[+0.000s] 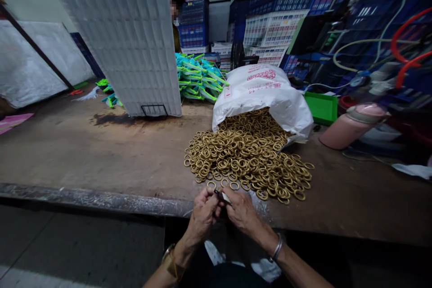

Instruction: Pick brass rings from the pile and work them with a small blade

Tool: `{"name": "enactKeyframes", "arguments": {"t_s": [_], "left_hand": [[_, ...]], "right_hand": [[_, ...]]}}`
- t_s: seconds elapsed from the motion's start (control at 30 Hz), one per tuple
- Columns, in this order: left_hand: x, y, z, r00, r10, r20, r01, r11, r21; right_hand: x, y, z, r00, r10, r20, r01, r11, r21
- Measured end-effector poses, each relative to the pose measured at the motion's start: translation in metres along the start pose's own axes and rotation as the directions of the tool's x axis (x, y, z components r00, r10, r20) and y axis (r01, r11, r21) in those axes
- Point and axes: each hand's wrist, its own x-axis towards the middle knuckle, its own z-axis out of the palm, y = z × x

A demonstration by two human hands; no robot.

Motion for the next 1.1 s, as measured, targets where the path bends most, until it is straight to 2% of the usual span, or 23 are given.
{"name": "enactKeyframes", "arguments": {"t_s": [0.2, 0.37, 0.5, 0.63, 0.8, 0.93, 1.1], "left_hand": [[-0.003, 0.002, 0.001, 0.999, 0.049, -0.018, -0.047, 0.995, 0.09], [-0.006, 0.004, -0.001, 1.0, 0.013, -0.022, -0.013, 1.0, -0.024], [-0.015, 0.006, -0.004, 1.0, -0.004, 0.009, 0.005, 0.999, -0.041], [-0.022, 0.01, -0.003, 0.993, -0.017, 0.116, 0.035, 0.987, -0.158], [-0.016, 0.01, -0.005, 0.995, -0.075, 0.066, 0.091, 0.95, -0.299], [-0.013, 0.006, -0.009, 0.992, -0.1, 0.082, 0.122, 0.928, -0.351], [-0.011, 0.003, -0.015, 0.98, -0.157, 0.118, 0.195, 0.861, -0.47]], "right_hand": [[0.0, -0.005, -0.006, 1.0, 0.005, 0.03, -0.003, 0.996, -0.094], [0.003, -0.009, -0.008, 0.997, -0.001, 0.079, 0.013, 0.988, -0.154], [0.013, -0.01, -0.011, 0.993, 0.096, 0.071, -0.076, 0.967, -0.243], [0.029, -0.005, -0.02, 0.987, 0.16, -0.007, -0.155, 0.94, -0.304], [0.055, -0.003, -0.027, 0.962, 0.211, -0.172, -0.259, 0.905, -0.337], [0.069, -0.001, -0.024, 0.956, 0.238, -0.172, -0.289, 0.87, -0.4], [0.072, 0.004, -0.018, 0.959, 0.234, -0.161, -0.282, 0.86, -0.425]]}}
